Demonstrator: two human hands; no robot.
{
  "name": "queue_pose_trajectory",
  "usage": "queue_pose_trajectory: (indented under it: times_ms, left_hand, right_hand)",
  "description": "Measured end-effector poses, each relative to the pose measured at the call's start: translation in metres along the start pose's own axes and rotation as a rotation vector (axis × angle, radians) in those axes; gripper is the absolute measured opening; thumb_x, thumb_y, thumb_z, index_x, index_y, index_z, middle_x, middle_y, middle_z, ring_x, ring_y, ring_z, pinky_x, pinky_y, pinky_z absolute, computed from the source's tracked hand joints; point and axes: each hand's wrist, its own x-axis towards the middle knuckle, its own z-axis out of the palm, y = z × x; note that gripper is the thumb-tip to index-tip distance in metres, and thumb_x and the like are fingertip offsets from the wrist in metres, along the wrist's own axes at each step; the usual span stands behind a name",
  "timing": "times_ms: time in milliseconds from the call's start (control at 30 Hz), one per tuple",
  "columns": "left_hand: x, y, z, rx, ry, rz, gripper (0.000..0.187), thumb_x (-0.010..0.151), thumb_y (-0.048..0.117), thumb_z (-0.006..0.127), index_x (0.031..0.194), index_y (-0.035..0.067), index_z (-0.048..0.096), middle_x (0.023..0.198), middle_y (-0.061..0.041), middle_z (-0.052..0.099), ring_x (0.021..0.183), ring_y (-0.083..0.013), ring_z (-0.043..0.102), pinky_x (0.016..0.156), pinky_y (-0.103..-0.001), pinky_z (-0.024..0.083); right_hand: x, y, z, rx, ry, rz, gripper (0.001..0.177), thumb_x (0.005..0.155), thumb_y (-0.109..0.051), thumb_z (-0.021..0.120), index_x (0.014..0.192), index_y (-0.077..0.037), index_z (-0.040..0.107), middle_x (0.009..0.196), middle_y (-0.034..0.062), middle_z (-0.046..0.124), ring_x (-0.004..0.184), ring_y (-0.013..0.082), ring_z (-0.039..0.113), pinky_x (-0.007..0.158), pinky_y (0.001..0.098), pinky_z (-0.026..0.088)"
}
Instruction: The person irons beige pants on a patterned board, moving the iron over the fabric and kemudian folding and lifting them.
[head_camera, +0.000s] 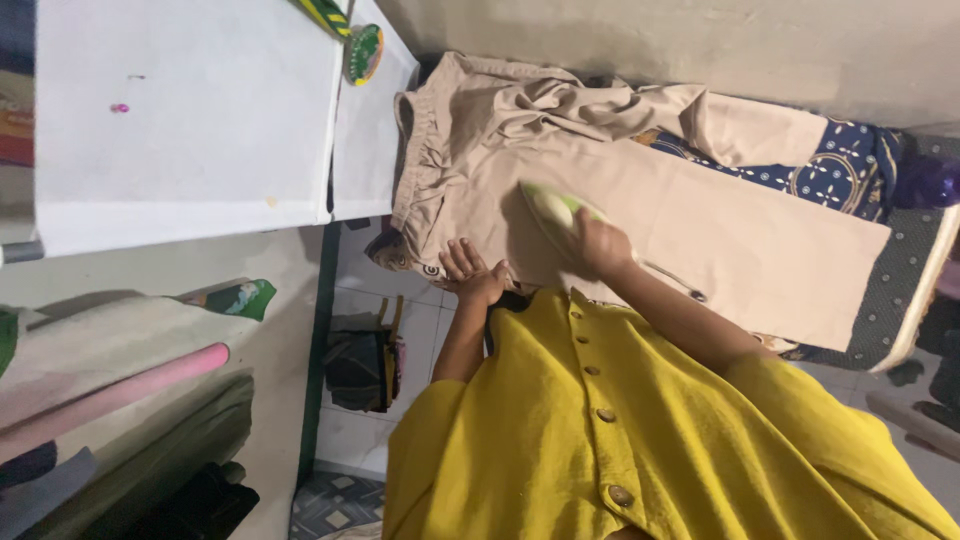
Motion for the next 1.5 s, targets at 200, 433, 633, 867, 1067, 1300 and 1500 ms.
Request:
queue_pose_trajectory:
  times_ms: [200, 433, 633, 867, 1067, 1300, 1500]
  left_hand:
    - [-0.001, 0.001, -0.001, -0.02, -0.012, -0.036, 0.115, 0.09, 0.083, 0.037, 0.162, 0.016, -0.022, 0.168, -0.009, -0.033, 0.153, -0.0402, -0.031, 0.118, -0.075, -0.004]
    - [0.005, -0.003, 0.007, -0.039, 0.03, 0.01, 0.114, 0.091, 0.078, 0.042, 0.162, 0.015, -0.022, 0.166, -0.011, -0.036, 0.152, -0.0428, -0.032, 0.117, -0.073, -0.005]
    - [-0.005, 0.004, -0.003, 0.012, 0.003, -0.02, 0.111, 0.094, 0.077, 0.039, 0.162, 0.015, -0.022, 0.166, -0.009, -0.037, 0.153, -0.0424, -0.031, 0.113, -0.081, -0.003]
    - [-0.006, 0.004, -0.005, 0.012, -0.033, -0.037, 0.11, 0.094, 0.077, 0.038, 0.162, 0.016, -0.024, 0.166, -0.008, -0.039, 0.153, -0.0403, -0.033, 0.113, -0.082, -0.002]
    - [0.006, -0.001, 0.002, 0.003, -0.048, -0.027, 0.109, 0.094, 0.076, 0.036, 0.161, 0.014, -0.024, 0.166, -0.012, -0.038, 0.152, -0.0433, -0.031, 0.114, -0.08, 0.001]
    - [0.003, 0.002, -0.001, 0.058, -0.027, -0.044, 0.108, 0.094, 0.078, 0.035, 0.161, 0.015, -0.022, 0.168, -0.01, -0.035, 0.153, -0.0433, -0.03, 0.116, -0.077, 0.0]
    - [0.003, 0.007, -0.004, 0.075, -0.046, -0.086, 0.109, 0.093, 0.08, 0.033, 0.161, 0.016, -0.024, 0.165, -0.01, -0.04, 0.152, -0.0416, -0.033, 0.115, -0.078, -0.005]
  right_hand:
    - [0.057, -0.01, -0.01, 0.071, 0.295, -0.032, 0.057, 0.1, -0.053, 0.056, 0.128, -0.004, 0.05, 0.082, 0.0209, 0.074, 0.073, 0.0415, 0.072, 0.065, 0.0524, 0.055]
    - [-0.011, 0.024, 0.0, 0.128, 0.145, 0.097, 0.05, 0.099, -0.047, 0.056, 0.127, -0.006, 0.049, 0.086, 0.0237, 0.073, 0.077, 0.0454, 0.071, 0.072, 0.0554, 0.055]
    - [0.042, 0.014, -0.009, 0.119, 0.264, 0.069, 0.047, 0.097, -0.046, 0.058, 0.124, -0.007, 0.049, 0.088, 0.0211, 0.074, 0.079, 0.0439, 0.071, 0.073, 0.0554, 0.056]
    - [0.017, 0.018, -0.017, 0.176, 0.249, 0.147, 0.056, 0.096, -0.046, 0.058, 0.131, -0.006, 0.045, 0.085, 0.0254, 0.073, 0.075, 0.0462, 0.071, 0.068, 0.0564, 0.056]
    - [-0.03, 0.051, -0.017, 0.176, 0.246, 0.173, 0.051, 0.098, -0.047, 0.058, 0.124, -0.005, 0.047, 0.084, 0.0269, 0.072, 0.074, 0.0479, 0.069, 0.067, 0.0578, 0.054]
    - [0.04, 0.054, -0.033, 0.201, 0.394, 0.188, 0.049, 0.099, -0.045, 0.06, 0.123, -0.004, 0.047, 0.087, 0.0222, 0.072, 0.079, 0.0467, 0.07, 0.07, 0.0577, 0.053]
    - [-0.04, 0.076, -0.014, 0.287, 0.333, 0.312, 0.051, 0.096, -0.042, 0.063, 0.13, -0.006, 0.048, 0.091, 0.0261, 0.073, 0.083, 0.0481, 0.069, 0.072, 0.0568, 0.054]
